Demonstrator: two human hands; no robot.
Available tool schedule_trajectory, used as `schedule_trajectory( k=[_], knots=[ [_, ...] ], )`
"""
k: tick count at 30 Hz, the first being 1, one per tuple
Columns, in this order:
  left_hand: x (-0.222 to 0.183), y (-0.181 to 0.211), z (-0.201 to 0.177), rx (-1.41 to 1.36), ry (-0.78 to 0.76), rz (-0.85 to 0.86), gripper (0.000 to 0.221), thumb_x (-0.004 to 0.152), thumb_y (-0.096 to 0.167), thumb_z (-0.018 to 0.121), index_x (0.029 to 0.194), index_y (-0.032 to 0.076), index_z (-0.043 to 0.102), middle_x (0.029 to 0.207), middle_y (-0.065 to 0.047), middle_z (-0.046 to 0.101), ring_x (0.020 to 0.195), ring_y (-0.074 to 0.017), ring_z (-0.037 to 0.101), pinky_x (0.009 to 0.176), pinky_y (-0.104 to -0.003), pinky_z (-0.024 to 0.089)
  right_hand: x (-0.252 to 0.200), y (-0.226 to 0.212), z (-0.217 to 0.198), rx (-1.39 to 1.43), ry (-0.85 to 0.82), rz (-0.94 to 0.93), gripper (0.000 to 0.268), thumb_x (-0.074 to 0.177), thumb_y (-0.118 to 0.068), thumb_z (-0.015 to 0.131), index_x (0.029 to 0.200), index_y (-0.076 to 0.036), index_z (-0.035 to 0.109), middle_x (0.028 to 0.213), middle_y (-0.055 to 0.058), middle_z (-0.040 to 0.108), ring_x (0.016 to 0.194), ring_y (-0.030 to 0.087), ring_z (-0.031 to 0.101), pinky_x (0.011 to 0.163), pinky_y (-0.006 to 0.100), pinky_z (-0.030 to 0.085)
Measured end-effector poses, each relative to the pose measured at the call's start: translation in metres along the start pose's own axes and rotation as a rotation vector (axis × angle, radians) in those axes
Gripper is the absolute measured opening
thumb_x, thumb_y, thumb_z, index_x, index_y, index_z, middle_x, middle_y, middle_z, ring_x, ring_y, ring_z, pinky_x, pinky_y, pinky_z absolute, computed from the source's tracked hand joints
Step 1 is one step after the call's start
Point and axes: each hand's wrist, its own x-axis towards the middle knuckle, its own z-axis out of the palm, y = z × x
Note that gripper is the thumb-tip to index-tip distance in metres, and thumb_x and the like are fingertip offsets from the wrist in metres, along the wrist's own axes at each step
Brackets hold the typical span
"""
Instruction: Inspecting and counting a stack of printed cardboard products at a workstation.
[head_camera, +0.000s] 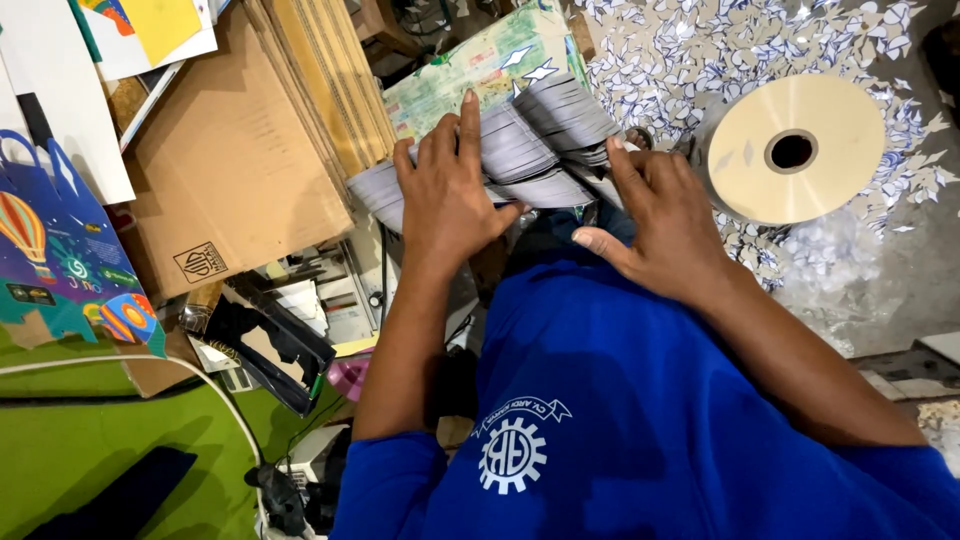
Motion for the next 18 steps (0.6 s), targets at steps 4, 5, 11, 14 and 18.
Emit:
schedule_trajectory(
  k=[4,5,11,14,18],
  knots=[
    [0.001,-0.002,0.002,0.022,-0.006,-0.006,0.14,0.058,0.058,0.096,0.16,0.003,0.017,0.144,-0.027,0.048,0.131,-0.0417,0.049,0.112,-0.064,0.022,-0.001,-0.001,-0.003,0.164,0.097,0.002,0.081,0.096,-0.057,0.071,0.148,0.003,0.054,0.139,0.025,0.054,0.125,0.041,0.053,0.103,0.05,0.046],
    [0.001,-0.002,0.001,0.022,-0.005,-0.006,0.14,0.058,0.058,0.096,0.16,0.003,0.017,0.144,-0.027,0.048,0.131,-0.0417,0.049,0.112,-0.064,0.022,0.0,0.0,-0.004,0.163,0.098,0.001,0.081,0.096,-0.057,0.071,0.148,0.003,0.054,0.139,0.025,0.054,0.125,0.041,0.053,0.103,0.05,0.046],
    [0.002,0.001,-0.002,0.024,-0.011,0.006,0.14,0.058,0.059,0.095,0.16,0.002,0.018,0.144,-0.026,0.048,0.13,-0.0411,0.049,0.112,-0.063,0.023,0.007,0.01,-0.009,0.253,0.035,0.06,0.068,0.097,-0.054,0.071,0.138,-0.001,0.06,0.136,0.02,0.064,0.122,0.036,0.059,0.105,0.049,0.046],
    [0.001,0.002,-0.004,0.012,-0.006,-0.006,0.137,0.057,0.055,0.095,0.16,0.004,0.021,0.145,-0.023,0.05,0.131,-0.039,0.051,0.114,-0.062,0.024,0.014,0.009,-0.012,0.288,-0.023,0.099,0.081,0.097,-0.054,0.068,0.152,0.003,0.047,0.131,0.02,0.064,0.115,0.037,0.058,0.1,0.049,0.046],
    [-0.001,0.001,-0.005,0.01,-0.007,-0.002,0.137,0.057,0.056,0.095,0.159,0.003,0.021,0.143,-0.023,0.05,0.13,-0.0392,0.05,0.113,-0.062,0.024,0.022,-0.003,-0.013,0.116,-0.086,0.063,0.097,0.092,-0.057,0.069,0.16,0.004,0.037,0.119,0.023,0.059,0.106,0.039,0.055,0.09,0.051,0.045]
  ],
)
